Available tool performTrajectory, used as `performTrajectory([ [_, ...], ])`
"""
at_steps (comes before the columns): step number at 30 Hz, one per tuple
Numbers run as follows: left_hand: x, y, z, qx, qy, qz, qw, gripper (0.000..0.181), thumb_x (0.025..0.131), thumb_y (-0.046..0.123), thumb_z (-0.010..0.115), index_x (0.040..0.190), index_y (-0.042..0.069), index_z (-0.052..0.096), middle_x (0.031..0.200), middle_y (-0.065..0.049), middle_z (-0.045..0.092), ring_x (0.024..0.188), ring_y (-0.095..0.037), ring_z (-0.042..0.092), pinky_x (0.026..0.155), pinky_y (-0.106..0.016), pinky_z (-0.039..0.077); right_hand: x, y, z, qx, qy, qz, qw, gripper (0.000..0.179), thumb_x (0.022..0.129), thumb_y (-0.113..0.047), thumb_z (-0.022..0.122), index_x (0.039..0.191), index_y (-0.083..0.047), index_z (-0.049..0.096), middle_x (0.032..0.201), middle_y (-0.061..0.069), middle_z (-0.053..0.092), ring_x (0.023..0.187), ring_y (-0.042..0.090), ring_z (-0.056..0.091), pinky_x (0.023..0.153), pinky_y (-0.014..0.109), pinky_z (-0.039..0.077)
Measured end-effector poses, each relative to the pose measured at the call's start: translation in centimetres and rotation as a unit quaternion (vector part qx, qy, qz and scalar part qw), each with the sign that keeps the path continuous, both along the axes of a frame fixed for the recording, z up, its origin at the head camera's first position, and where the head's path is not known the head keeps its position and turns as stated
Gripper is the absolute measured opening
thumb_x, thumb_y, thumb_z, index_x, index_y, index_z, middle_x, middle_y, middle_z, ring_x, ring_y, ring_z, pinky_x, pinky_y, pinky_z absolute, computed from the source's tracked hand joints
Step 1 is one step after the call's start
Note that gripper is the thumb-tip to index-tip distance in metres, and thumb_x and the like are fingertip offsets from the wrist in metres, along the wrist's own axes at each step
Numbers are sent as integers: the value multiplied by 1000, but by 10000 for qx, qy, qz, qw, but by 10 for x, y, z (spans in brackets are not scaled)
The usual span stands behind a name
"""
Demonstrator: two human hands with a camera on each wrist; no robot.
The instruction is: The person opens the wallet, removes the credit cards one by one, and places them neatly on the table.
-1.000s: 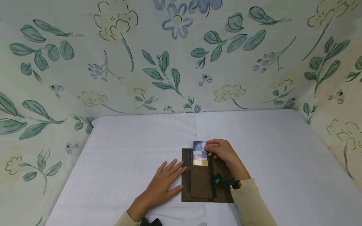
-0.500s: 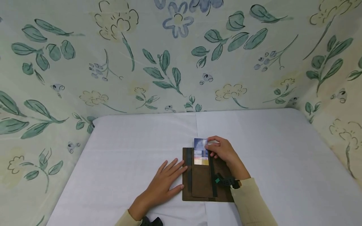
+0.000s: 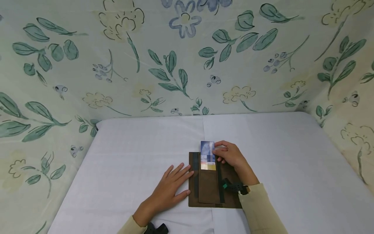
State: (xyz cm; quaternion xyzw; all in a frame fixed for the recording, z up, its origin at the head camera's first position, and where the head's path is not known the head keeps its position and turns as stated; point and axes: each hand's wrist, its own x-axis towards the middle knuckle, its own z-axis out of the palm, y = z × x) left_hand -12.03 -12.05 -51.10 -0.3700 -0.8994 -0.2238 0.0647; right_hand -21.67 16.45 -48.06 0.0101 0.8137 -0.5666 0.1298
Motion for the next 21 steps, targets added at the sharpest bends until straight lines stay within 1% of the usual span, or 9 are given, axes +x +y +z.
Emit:
performTrajectory([
  [4, -1, 0, 0, -44, 53, -16, 10000, 61, 95, 43, 57, 149, 19, 40, 156, -2, 32, 144, -29, 25, 113, -58, 17, 0, 0, 1, -17, 13, -81, 10000, 37, 90, -18, 68, 123, -3, 59, 80, 8, 71, 57, 15, 61, 51, 27, 50],
  [8, -2, -1, -1, -84, 54, -8, 10000, 62, 95, 44, 56, 149, 20, 39, 156, -1, 31, 145, -27, 23, 114, -57, 16, 0, 1, 1, -46, -27, -13, 10000, 43, 89, -22, 70, 126, -4, 58, 84, 10, 71, 59, 16, 62, 54, 27, 51],
  [13, -1, 0, -1, -51, -17, 10, 10000, 61, 95, 44, 56, 149, 20, 38, 156, 0, 31, 145, -26, 23, 114, -56, 15, 1, 3, 0, -103, 18, 157, 9998, 46, 88, -18, 70, 130, -4, 56, 89, 12, 72, 62, 16, 63, 55, 28, 51],
  [16, -1, 0, -1, -38, -28, 11, 10000, 62, 95, 45, 55, 149, 20, 39, 156, -1, 31, 145, -27, 23, 114, -56, 15, 1, 2, 0, -67, 108, 127, 9998, 45, 89, -15, 69, 131, -5, 57, 84, 10, 72, 58, 16, 61, 52, 27, 50],
  [21, -1, 0, -1, -55, -86, 14, 9999, 62, 96, 45, 55, 150, 21, 38, 156, 1, 30, 146, -25, 21, 115, -55, 13, 2, 0, 1, -9, 148, -38, 9999, 46, 89, -17, 69, 133, -5, 57, 72, 6, 69, 53, 14, 57, 49, 25, 48],
])
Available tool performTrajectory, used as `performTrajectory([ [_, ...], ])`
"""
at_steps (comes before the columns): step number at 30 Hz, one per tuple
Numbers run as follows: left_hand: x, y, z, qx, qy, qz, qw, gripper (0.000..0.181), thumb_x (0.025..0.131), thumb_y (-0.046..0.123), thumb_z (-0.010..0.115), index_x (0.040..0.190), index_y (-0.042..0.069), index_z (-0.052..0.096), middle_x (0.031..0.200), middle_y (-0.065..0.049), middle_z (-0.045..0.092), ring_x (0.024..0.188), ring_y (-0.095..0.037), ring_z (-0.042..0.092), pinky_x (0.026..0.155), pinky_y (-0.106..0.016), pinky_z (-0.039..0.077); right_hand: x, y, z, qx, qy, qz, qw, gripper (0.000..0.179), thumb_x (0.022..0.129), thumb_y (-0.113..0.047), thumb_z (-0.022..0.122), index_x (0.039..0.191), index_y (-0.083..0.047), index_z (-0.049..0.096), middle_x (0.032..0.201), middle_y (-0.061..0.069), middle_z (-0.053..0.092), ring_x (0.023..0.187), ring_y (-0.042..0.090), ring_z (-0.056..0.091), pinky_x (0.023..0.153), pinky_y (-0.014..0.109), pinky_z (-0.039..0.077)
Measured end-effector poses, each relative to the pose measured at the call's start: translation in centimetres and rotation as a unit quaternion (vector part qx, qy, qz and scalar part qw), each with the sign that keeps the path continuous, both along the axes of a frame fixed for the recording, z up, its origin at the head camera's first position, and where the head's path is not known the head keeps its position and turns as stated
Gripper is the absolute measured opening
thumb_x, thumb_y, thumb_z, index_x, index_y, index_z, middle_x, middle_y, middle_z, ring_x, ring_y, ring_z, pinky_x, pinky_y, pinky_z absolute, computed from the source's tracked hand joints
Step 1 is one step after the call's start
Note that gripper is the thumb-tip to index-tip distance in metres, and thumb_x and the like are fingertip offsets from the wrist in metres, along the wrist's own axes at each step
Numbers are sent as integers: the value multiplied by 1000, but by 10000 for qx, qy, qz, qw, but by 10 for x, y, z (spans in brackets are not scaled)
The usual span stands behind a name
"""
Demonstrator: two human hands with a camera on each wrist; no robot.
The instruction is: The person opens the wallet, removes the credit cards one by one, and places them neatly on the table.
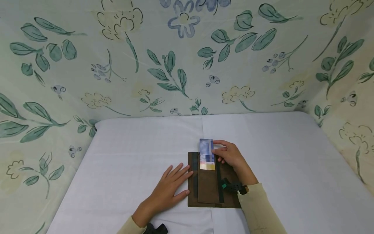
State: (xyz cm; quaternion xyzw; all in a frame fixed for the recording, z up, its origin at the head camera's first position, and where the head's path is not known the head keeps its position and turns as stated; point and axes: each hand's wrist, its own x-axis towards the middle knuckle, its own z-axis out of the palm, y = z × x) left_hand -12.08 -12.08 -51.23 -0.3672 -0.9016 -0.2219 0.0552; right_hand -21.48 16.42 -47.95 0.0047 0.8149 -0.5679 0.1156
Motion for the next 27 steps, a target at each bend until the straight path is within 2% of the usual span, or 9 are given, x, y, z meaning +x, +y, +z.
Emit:
performTrajectory([
  [9, -1, 0, 1, 14, 60, -19, 10000, 62, 95, 44, 56, 149, 20, 38, 156, 0, 30, 145, -25, 22, 115, -56, 14, -1, 3, 2, -76, -307, 57, 9995, 38, 86, -20, 73, 115, 3, 63, 78, 5, 70, 58, 14, 60, 53, 26, 50],
  [16, 0, 0, 0, 105, 123, -40, 9999, 61, 95, 43, 58, 148, 19, 40, 156, -1, 32, 144, -27, 24, 113, -57, 16, 0, 2, 3, -120, -207, 7, 9997, 35, 89, -20, 70, 117, 0, 62, 73, 5, 69, 57, 15, 60, 52, 27, 49],
  [27, 0, 0, 1, 42, 190, -66, 9998, 61, 95, 43, 56, 149, 19, 40, 156, -1, 32, 144, -27, 24, 113, -57, 16, -3, 3, 2, -153, -449, 40, 9989, 38, 87, -19, 72, 116, 3, 63, 83, 7, 71, 58, 13, 60, 53, 25, 50],
])
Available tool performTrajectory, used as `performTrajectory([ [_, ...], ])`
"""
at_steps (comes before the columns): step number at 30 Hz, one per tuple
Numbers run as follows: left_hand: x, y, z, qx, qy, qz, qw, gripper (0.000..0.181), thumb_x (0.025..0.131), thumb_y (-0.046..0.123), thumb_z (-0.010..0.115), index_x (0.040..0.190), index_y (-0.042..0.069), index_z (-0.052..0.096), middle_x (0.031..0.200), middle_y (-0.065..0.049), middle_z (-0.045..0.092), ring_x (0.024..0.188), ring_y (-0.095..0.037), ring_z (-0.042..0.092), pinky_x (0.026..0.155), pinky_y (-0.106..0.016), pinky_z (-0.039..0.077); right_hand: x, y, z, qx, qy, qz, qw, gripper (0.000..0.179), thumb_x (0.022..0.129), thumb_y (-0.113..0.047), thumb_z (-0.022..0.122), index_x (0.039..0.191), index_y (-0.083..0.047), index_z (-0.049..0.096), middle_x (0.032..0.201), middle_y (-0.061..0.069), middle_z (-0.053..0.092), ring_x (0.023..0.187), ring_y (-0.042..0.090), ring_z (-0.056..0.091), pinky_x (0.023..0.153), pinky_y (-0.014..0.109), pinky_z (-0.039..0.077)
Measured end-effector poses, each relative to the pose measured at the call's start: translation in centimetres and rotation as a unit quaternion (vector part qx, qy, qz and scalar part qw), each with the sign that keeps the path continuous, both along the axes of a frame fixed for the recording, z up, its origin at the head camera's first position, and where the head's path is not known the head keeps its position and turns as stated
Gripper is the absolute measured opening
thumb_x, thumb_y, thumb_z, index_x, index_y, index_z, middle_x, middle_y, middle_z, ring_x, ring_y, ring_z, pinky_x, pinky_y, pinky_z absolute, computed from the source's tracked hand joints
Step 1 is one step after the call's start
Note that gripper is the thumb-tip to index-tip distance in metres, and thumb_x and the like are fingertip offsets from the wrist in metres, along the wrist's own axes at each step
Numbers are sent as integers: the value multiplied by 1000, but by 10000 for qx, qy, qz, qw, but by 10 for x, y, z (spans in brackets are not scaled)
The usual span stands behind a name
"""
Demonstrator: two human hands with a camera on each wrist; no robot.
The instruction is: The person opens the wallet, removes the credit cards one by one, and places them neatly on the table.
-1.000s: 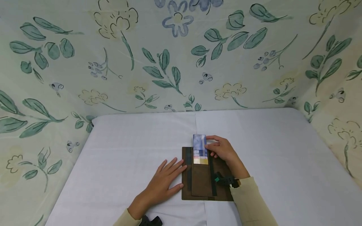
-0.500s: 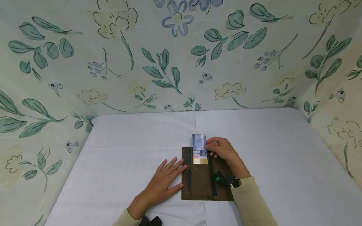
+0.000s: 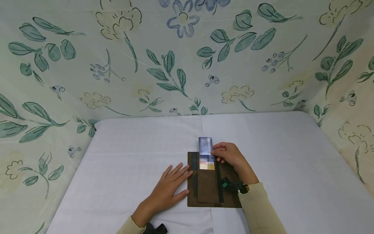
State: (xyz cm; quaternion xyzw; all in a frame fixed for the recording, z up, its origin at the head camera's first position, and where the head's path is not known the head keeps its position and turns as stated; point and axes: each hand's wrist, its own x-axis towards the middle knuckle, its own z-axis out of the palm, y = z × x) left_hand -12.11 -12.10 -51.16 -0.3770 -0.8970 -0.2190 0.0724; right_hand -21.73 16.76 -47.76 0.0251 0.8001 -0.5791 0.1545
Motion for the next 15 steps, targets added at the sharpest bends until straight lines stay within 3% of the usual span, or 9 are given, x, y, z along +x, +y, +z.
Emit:
performTrajectory([
  [6, 0, 0, 1, 4, -52, 9, 10000, 61, 95, 43, 56, 149, 19, 38, 156, -1, 31, 145, -27, 23, 113, -57, 16, 1, -1, 2, -110, 151, -11, 9998, 38, 90, -20, 69, 119, 3, 61, 84, 11, 72, 56, 14, 59, 50, 26, 49],
  [15, 0, 0, -1, 32, -51, -6, 10000, 61, 95, 42, 57, 149, 19, 39, 156, -1, 32, 144, -28, 24, 113, -58, 16, 2, -1, 0, -25, 235, -111, 9997, 33, 90, -18, 68, 117, 0, 63, 76, 6, 70, 54, 13, 58, 50, 25, 48],
])
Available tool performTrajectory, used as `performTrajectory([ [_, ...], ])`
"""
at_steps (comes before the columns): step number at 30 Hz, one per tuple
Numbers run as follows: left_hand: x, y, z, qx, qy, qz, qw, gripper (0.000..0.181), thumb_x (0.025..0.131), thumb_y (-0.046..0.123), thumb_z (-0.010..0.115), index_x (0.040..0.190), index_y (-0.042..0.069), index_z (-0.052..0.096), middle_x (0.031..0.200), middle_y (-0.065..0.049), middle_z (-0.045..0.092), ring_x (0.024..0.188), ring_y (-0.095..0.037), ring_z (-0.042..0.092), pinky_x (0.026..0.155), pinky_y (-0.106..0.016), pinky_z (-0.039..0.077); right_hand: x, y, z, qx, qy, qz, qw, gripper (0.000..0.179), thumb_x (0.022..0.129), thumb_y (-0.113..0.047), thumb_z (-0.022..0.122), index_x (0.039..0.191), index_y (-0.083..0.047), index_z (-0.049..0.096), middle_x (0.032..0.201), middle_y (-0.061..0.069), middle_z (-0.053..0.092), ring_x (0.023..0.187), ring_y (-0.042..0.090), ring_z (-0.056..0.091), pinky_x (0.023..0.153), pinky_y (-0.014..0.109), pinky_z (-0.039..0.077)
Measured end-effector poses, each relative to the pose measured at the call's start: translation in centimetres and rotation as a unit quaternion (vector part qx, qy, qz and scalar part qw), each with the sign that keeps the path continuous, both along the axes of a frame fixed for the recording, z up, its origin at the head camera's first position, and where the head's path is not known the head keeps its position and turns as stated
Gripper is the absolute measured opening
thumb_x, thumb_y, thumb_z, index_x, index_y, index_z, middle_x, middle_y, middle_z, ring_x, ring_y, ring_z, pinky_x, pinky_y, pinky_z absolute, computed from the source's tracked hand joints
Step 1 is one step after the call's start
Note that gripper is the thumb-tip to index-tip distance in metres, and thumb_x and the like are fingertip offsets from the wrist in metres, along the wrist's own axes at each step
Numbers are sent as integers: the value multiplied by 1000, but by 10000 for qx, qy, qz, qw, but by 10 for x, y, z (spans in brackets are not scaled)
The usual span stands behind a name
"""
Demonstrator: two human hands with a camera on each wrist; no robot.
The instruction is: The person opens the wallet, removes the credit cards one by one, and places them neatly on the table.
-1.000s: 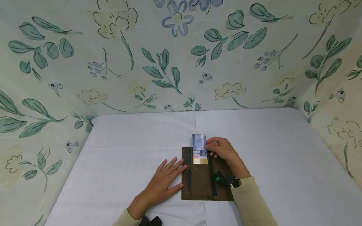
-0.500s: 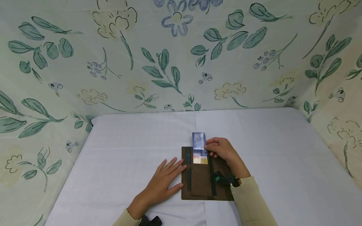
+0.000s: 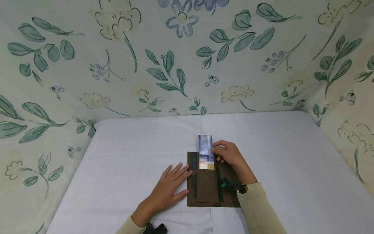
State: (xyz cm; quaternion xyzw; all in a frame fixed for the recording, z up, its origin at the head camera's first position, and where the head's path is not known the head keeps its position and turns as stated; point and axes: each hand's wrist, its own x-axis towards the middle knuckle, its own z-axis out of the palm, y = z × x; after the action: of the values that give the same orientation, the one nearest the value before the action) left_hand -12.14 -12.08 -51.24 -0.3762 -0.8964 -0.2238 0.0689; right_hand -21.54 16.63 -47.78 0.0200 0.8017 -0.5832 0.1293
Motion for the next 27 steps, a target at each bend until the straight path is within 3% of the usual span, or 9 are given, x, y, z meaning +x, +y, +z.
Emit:
performTrajectory([
  [19, 2, 1, 1, -45, -52, 59, 10000, 61, 95, 45, 55, 149, 20, 39, 156, -1, 32, 144, -27, 24, 113, -58, 16, -1, 3, -1, -135, 203, -488, 9985, 29, 89, -14, 68, 113, 0, 65, 76, 6, 69, 55, 14, 59, 48, 24, 48],
  [27, 1, 0, 1, -51, 30, 63, 10000, 61, 95, 45, 55, 148, 19, 40, 155, -1, 33, 144, -27, 25, 113, -58, 17, 0, 18, 12, -152, 319, -740, 9966, 34, 91, -18, 67, 120, -1, 63, 80, 9, 69, 57, 13, 58, 51, 23, 48],
])
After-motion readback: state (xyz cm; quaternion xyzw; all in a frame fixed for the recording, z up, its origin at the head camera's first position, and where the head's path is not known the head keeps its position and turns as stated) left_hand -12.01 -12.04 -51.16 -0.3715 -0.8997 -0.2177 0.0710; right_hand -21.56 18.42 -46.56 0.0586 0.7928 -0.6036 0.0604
